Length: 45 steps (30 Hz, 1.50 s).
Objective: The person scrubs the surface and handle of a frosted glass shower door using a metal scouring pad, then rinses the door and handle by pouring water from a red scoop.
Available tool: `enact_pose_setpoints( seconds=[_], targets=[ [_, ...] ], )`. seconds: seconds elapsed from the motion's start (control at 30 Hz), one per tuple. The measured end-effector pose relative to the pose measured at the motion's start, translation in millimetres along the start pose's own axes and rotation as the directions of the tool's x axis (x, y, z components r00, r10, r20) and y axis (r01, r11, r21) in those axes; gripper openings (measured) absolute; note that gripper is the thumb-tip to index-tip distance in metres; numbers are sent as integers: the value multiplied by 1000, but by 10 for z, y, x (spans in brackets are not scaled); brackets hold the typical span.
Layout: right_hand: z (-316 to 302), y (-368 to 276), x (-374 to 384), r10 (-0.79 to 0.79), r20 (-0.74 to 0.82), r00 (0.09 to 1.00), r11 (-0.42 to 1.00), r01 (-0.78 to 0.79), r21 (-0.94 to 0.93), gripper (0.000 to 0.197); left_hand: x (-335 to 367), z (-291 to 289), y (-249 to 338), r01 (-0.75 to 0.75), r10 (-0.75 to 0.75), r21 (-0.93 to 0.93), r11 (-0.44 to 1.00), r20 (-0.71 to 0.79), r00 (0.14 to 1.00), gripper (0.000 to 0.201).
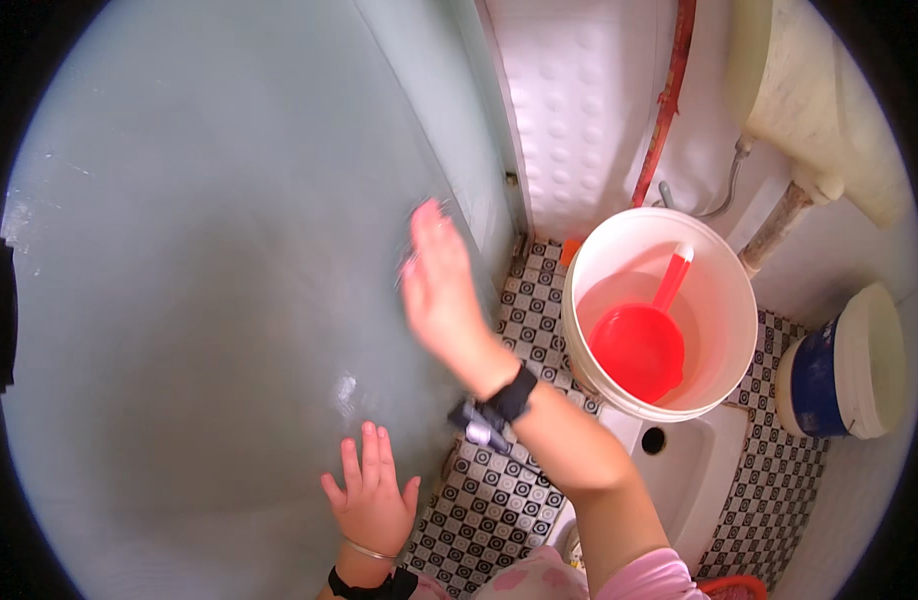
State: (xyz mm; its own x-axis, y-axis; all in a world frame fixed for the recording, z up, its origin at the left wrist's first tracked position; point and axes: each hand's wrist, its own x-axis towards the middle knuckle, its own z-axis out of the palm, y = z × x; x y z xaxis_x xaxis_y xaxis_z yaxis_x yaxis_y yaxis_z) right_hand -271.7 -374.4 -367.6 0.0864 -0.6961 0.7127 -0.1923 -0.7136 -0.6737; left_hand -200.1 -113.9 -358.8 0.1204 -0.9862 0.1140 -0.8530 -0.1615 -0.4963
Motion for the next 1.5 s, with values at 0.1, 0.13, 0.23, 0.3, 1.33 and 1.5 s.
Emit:
enact_pose_setpoints(
  seconds=[0.1,0.13,0.23,0.3,1.33,1.5],
  targets=[
    [-91,-690,-373,-159,217,963,987,156,31,67,-46,13,7,9,-9,10,1000,-16,1000,77],
    [-117,-683,-354,-169,230,958,986,163,44,66,-57,15,5,8,-8,5,1000,-16,1000,78],
    [-124,-241,-50,-74,44,996,997,73,17,61,-18,-25,13,-15,15,-12,1000,-24,1000,80],
    [-139,-16,222,130,16,991,988,-131,77,57,-14,-55,22,-25,25,-22,999,-20,999,80],
    [-355,-1064,167,-160,156,975,985,147,92,54,-56,-29,7,-44,48,-194,980,13,999,79],
    [-203,-629,301,46,-102,994,998,-50,-34,47,-52,-81,8,-43,48,-176,984,25,999,79]
  ],
)
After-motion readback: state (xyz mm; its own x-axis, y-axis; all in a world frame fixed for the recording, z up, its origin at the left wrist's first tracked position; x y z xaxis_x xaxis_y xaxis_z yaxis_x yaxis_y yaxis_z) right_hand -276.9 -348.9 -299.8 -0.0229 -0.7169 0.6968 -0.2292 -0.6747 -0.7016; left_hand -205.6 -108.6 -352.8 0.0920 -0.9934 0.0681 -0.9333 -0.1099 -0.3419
